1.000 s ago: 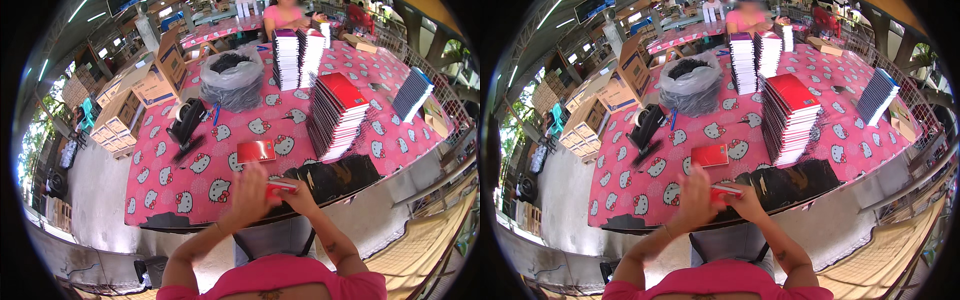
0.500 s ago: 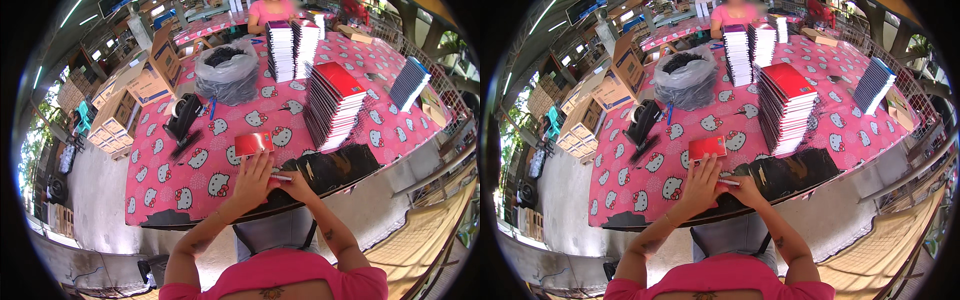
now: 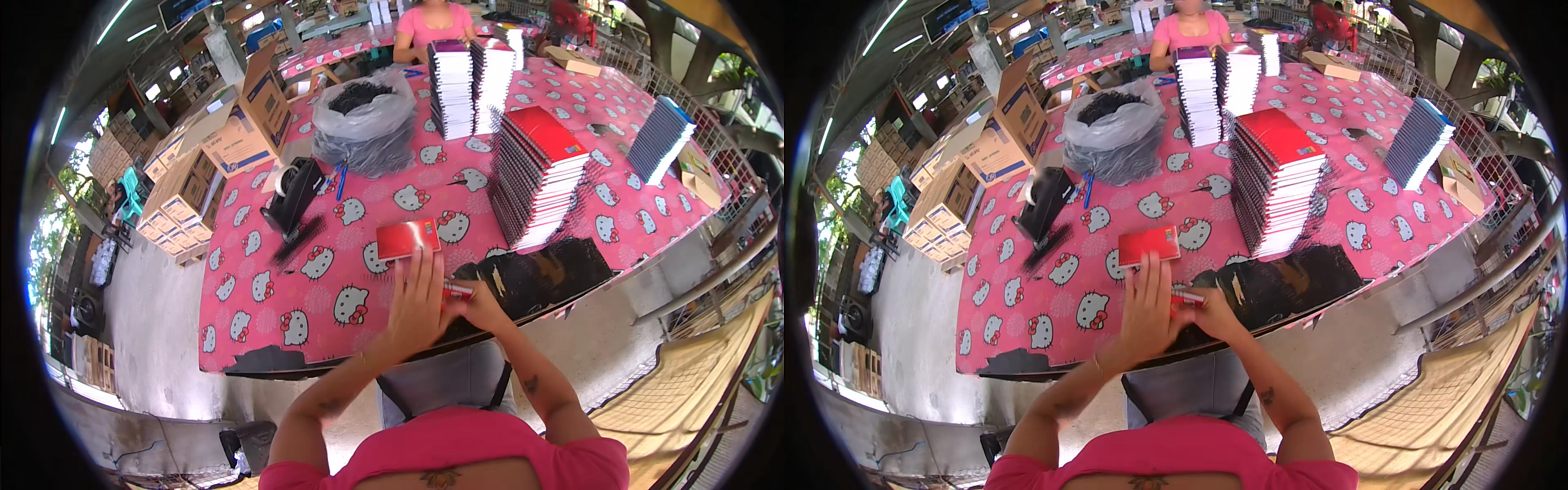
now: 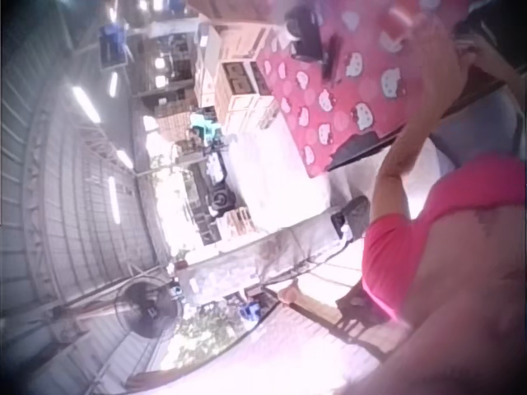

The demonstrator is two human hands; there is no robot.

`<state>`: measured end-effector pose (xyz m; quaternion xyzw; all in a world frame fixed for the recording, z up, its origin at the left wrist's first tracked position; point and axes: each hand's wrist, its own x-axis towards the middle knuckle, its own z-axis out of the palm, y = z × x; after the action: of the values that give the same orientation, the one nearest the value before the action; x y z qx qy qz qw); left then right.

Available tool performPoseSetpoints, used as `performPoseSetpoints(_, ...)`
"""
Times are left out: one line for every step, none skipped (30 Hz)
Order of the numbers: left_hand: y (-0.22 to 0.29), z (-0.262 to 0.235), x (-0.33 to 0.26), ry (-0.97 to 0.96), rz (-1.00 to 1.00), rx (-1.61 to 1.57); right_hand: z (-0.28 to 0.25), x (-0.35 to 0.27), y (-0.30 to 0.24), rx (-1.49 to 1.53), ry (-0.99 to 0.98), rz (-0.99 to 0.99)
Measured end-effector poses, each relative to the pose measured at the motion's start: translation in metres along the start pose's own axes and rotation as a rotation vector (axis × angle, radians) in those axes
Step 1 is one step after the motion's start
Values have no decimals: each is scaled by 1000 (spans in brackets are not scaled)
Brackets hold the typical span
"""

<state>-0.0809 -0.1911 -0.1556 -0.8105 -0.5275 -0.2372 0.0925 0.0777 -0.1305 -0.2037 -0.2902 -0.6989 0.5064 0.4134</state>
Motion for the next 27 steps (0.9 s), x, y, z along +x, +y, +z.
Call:
performPoseSetpoints(-6,-5,26,-31,6,41,-3,4,8,-111,19,-19)
performPoseSetpoints(-9,-7,38,-59,4,87,-6,9,10,-70,1,-9)
performPoseSetpoints(-9,4,26,-61,42,51,-2,4,15,33,23,106)
performPoseSetpoints(-4,15,9,-49,37,-5,-3,3,19,127,56,209)
performPoseSetpoints(1,19,-14,-39,30,-42,2,3,17,91,66,118)
performPoseSetpoints(1,19,-25,-32,26,-83,10,0,15,55,81,31)
performPoseSetpoints(1,9,-17,-44,29,-59,10,-1,14,4,102,-49)
performPoseSetpoints(-2,5,-1,-42,19,-34,7,3,10,-73,81,-26)
performPoseSetpoints(-8,1,18,-51,5,-10,5,8,6,-143,59,5)
performPoseSetpoints(-11,-1,29,-53,-7,19,1,11,3,-215,36,26)
performPoseSetpoints(-8,9,22,-106,-5,-71,-2,11,17,-165,31,-19)
performPoseSetpoints(-1,20,3,-100,8,-97,-2,4,20,-134,51,22)
performPoseSetpoints(3,28,-20,-88,22,-105,2,3,16,-96,68,47)
performPoseSetpoints(8,26,-27,-78,41,-121,5,1,14,-63,91,79)
performPoseSetpoints(6,25,-27,-65,25,-103,6,3,15,16,103,76)
performPoseSetpoints(5,18,-14,-65,25,-56,3,5,13,-46,79,50)
performPoseSetpoints(0,8,5,-71,22,-9,-2,8,12,-103,53,30)
performPoseSetpoints(-4,4,14,-78,19,37,-5,10,11,-159,27,10)
performPoseSetpoints(-1,8,3,-110,46,1,-5,9,17,-167,37,119)
performPoseSetpoints(1,13,-12,-131,70,-26,-4,10,16,-157,56,81)
performPoseSetpoints(1,18,-21,-152,95,-53,0,9,15,-147,76,43)
performPoseSetpoints(2,16,-17,-150,84,-59,1,5,14,-141,103,8)
performPoseSetpoints(4,12,-14,-147,73,-65,5,5,21,-153,136,-35)
performPoseSetpoints(5,9,-9,-145,61,-71,0,7,25,-183,98,23)
performPoseSetpoints(6,9,-7,-152,74,-77,-2,7,24,-208,54,91)
performPoseSetpoints(5,9,-2,-158,86,-83,-4,7,23,-233,9,159)
performPoseSetpoints(5,9,-1,-164,99,-89,-3,7,27,-158,45,112)
